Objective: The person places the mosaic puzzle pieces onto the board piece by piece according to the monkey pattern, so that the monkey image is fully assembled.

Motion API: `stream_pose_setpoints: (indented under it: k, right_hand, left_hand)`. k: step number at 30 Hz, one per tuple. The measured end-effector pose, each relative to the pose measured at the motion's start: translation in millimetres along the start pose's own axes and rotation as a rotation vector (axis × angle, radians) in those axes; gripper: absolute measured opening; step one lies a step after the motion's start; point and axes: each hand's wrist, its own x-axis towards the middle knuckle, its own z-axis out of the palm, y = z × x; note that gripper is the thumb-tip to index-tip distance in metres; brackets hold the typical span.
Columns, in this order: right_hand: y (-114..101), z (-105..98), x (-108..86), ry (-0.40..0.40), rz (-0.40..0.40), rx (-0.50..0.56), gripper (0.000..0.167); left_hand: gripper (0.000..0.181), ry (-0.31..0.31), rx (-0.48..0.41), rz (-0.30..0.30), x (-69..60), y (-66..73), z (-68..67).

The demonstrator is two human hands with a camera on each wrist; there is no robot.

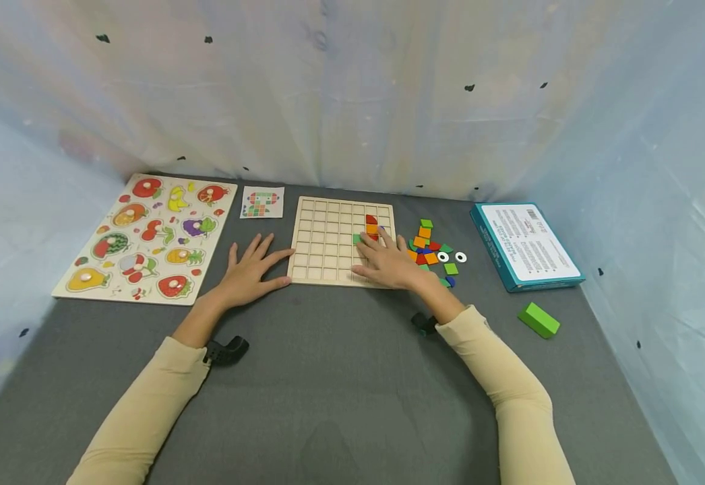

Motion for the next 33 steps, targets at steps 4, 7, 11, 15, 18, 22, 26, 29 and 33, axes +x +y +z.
stream_pose_setpoints:
  k: [4,7,11,15,18,22,26,29,33]
  right_hand:
    - [20.5,-5.0,-14.8,0.107,0.022,0.153,0.064]
    - [50.9,-5.9,-31.2,0.231,0.122,0.206,0.051]
    - [91.8,-5.8,-51.4,0.319,0.322,0.237,0.028]
    - [117.8,-2.1,-62.2,0.309,0.414,0.236,0.025]
    - [125.0,-1.9,-64.0,0.284,0.419,0.224,0.024]
    - [126.0,-5.2,-63.7,0.26,0.402,0.255,0.019]
    - [118.7,-6.4,-60.4,0.363,0.377,0.358,0.013]
    - [105.0,-9.5,-48.0,0.457,0.312,0.478,0.016]
    - [79.4,-15.9,-17.1,0.439,0.208,0.647,0.025]
  left_hand:
    - [0.067,-0.004,-0.003,0.001,-0.4,0.2,-0.7]
    - [0.068,-0.005,-0.008,0.002,-0.5,1.4,1.1]
    - [0.068,0.001,-0.003,-0.004,-0.9,2.3,0.5]
    - [0.068,-0.012,0.007,-0.015,-0.7,2.9,-1.9]
    - [0.068,-0.02,0.004,-0.016,-0.2,3.4,-3.1]
    - [0.068,-0.013,0.004,-0.012,0.5,4.0,-4.1]
    - [0.068,-0.023,0.0,-0.008,-0.3,4.7,-3.1]
    - [0.068,-0.025,-0.002,-0.013,-0.9,5.2,-3.1]
    - [0.068,-0.007,0.011,-0.012,-1.3,4.9,-3.1]
